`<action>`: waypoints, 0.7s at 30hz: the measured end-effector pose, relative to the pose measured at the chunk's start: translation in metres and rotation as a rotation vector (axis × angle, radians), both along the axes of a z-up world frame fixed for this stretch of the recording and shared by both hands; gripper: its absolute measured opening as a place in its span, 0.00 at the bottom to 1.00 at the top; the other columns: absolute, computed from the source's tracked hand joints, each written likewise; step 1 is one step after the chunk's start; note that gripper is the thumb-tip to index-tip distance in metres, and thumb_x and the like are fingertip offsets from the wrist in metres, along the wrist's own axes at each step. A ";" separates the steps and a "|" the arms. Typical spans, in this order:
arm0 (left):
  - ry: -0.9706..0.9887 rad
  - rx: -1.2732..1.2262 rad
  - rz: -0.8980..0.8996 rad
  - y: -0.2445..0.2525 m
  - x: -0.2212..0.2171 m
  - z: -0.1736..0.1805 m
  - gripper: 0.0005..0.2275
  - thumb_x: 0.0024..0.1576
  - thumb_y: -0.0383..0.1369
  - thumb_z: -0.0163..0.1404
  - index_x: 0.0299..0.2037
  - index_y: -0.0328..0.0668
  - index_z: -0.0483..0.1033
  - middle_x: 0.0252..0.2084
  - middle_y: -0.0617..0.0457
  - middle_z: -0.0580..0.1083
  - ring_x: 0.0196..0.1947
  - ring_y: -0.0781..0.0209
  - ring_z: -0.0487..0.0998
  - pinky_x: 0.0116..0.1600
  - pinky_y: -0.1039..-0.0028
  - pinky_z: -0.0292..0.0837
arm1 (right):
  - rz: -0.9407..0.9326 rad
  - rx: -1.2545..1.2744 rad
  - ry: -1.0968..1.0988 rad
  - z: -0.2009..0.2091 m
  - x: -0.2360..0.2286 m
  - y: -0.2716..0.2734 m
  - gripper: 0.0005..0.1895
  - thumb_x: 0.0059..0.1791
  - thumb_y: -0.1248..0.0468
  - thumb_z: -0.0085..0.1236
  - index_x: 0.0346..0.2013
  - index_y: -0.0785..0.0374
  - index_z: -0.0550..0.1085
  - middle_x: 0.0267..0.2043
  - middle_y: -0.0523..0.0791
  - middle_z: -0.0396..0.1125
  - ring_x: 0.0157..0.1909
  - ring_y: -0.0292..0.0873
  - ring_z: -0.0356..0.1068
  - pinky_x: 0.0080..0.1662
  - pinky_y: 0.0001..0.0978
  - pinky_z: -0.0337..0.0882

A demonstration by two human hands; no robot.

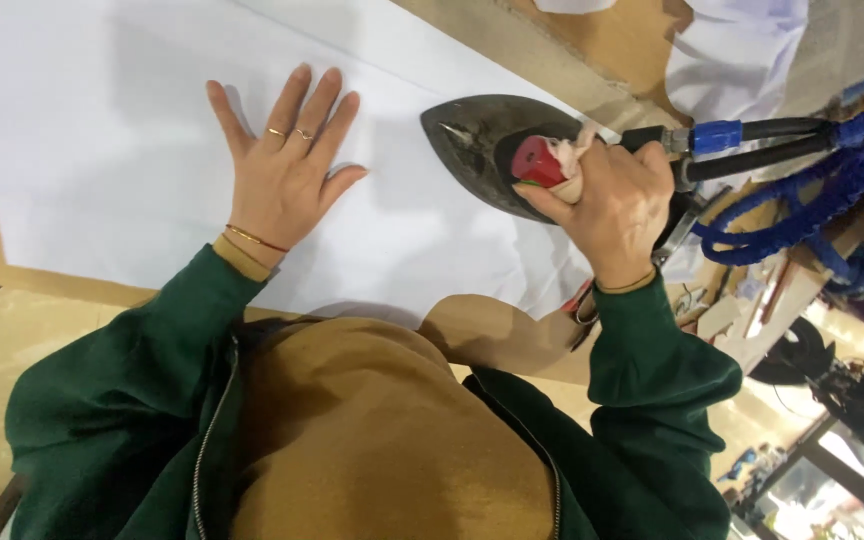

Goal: The person irons a white fabric piece on a wooden table using a steam iron, then folds the fabric in half and irons the folded edge. A smartphone is briefly handled and placed on the table.

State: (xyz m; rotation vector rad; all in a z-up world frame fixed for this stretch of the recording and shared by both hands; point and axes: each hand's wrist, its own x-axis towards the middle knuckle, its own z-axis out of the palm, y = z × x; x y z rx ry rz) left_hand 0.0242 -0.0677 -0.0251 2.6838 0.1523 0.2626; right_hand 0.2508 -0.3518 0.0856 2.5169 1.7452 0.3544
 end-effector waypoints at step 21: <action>-0.155 0.382 0.326 0.170 -0.071 -0.004 0.19 0.78 0.44 0.44 0.70 0.41 0.74 0.68 0.40 0.66 0.61 0.37 0.67 0.51 0.41 0.61 | 0.095 0.138 -0.179 -0.006 -0.058 0.184 0.37 0.59 0.27 0.46 0.38 0.59 0.72 0.17 0.40 0.54 0.17 0.40 0.53 0.39 0.32 0.63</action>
